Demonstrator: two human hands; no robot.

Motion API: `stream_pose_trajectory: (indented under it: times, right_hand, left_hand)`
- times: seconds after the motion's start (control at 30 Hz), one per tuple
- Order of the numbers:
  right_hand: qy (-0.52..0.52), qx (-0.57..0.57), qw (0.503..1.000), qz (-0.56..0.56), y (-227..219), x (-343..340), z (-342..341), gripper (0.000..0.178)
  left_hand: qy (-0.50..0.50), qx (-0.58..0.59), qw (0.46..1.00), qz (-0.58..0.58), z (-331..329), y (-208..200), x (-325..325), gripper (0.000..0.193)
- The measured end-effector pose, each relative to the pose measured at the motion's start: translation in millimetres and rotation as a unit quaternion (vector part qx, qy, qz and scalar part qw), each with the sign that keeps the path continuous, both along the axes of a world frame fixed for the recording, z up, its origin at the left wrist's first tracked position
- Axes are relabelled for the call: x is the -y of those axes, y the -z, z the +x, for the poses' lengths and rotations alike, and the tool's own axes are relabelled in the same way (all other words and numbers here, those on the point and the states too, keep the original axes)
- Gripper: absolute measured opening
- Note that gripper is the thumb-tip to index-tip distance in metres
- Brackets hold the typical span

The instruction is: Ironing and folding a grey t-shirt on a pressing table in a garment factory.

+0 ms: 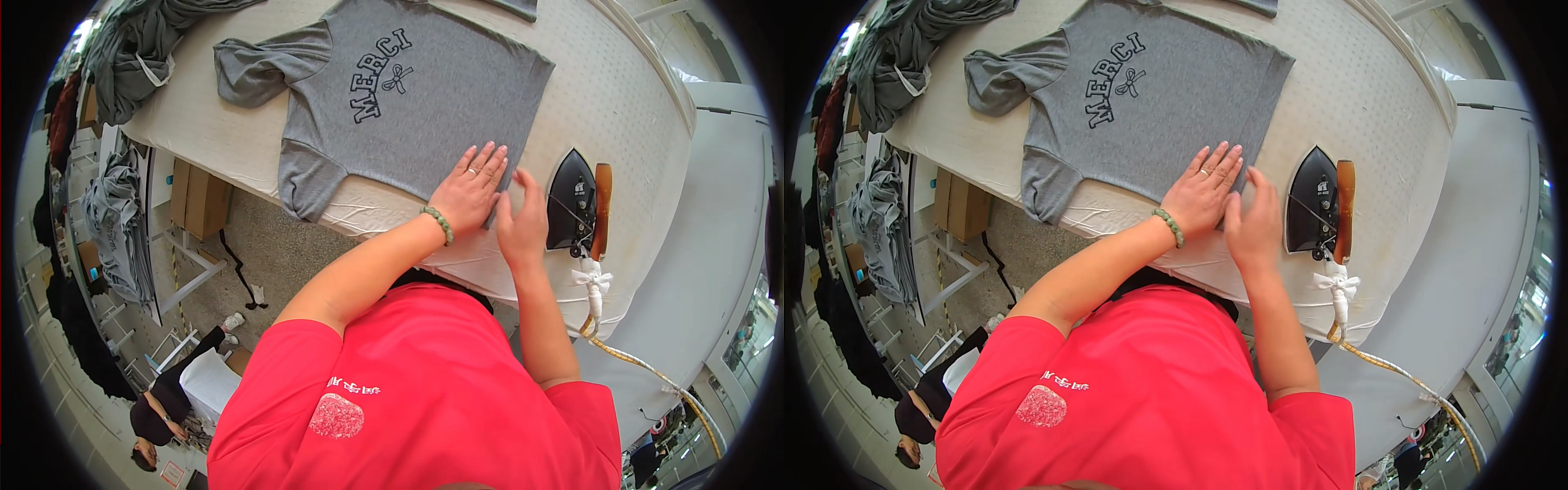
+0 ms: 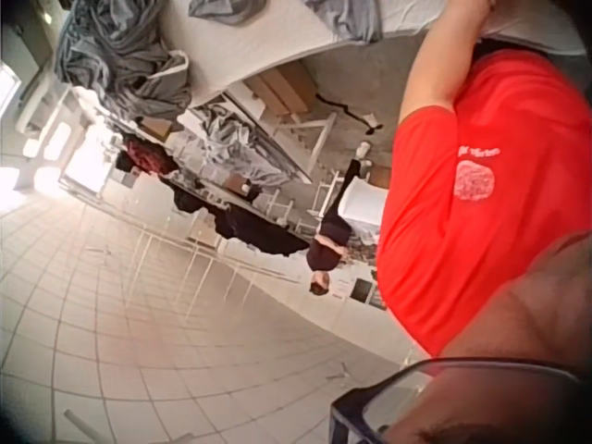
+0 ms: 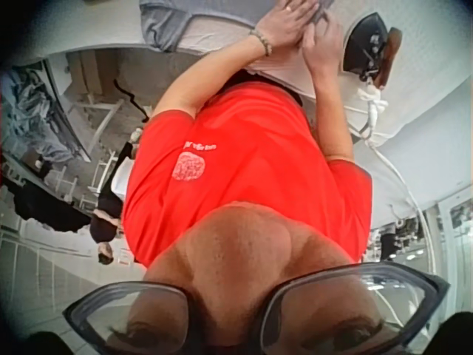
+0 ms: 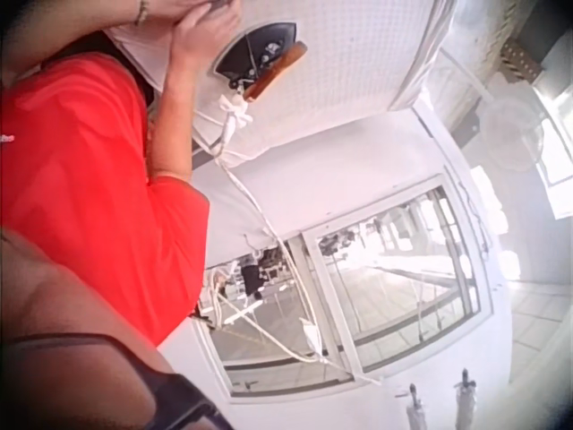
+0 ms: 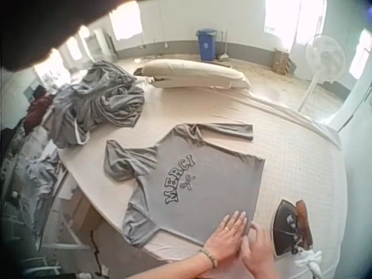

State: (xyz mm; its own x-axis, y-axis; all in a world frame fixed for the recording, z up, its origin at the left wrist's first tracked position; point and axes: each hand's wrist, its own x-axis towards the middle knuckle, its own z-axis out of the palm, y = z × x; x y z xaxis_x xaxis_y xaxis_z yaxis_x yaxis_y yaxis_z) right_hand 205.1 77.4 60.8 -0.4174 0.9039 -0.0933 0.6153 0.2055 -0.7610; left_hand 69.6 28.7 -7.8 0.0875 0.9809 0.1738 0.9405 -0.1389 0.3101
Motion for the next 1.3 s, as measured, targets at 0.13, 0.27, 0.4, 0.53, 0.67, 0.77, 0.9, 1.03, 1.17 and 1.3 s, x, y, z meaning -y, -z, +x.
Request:
stream_pose_trajectory:
  times: [0.13,0.27,0.4,0.53,0.67,0.77,0.9,1.03,1.17,1.3]
  right_hand:
    - [-0.111,0.057,0.969,0.215,29.6,-22.4,-47.7,0.072]
    - [-0.013,0.163,0.934,0.319,91.3,-106.8,-58.5,0.086]
    - [-0.076,0.182,0.933,0.300,80.8,-77.9,-56.1,0.088]
    - [-0.164,0.217,0.931,0.242,56.4,-0.9,-7.8,0.087]
    - [-0.211,0.274,0.907,0.241,25.0,-10.2,-17.9,0.061]
    - [-0.260,0.324,0.899,0.142,-28.1,-34.3,-82.4,0.045]
    - [-0.436,0.040,0.887,0.145,-50.4,-3.7,-281.8,0.029]
    - [-0.691,0.137,0.691,0.165,-18.8,17.5,-435.5,0.035]
    - [-0.579,0.220,0.714,0.327,2.9,-46.2,-503.3,0.037]
    - [-0.534,0.158,0.676,0.483,-8.9,-68.3,-502.1,0.029]
  left_hand:
    - [0.003,0.073,0.997,-0.032,24.2,17.9,23.9,0.064]
    - [0.018,0.114,0.993,-0.028,36.1,-9.3,40.5,0.063]
    - [0.096,0.190,0.977,0.004,-17.6,-17.7,82.0,0.051]
    - [-0.307,0.082,0.943,0.097,-165.5,-59.7,127.7,0.033]
    - [-0.618,0.350,0.703,0.025,-270.4,-50.4,144.6,0.037]
    - [-0.543,0.351,0.754,-0.119,-295.6,-56.4,143.9,0.038]
    - [-0.486,0.398,0.757,-0.178,-315.7,-48.0,129.6,0.035]
    - [-0.471,0.288,0.810,-0.200,-318.7,-32.6,126.6,0.030]
    - [-0.438,0.407,0.782,-0.178,-325.6,-36.4,144.7,0.025]
    - [-0.441,0.429,0.773,-0.155,-328.1,-32.8,151.9,0.025]
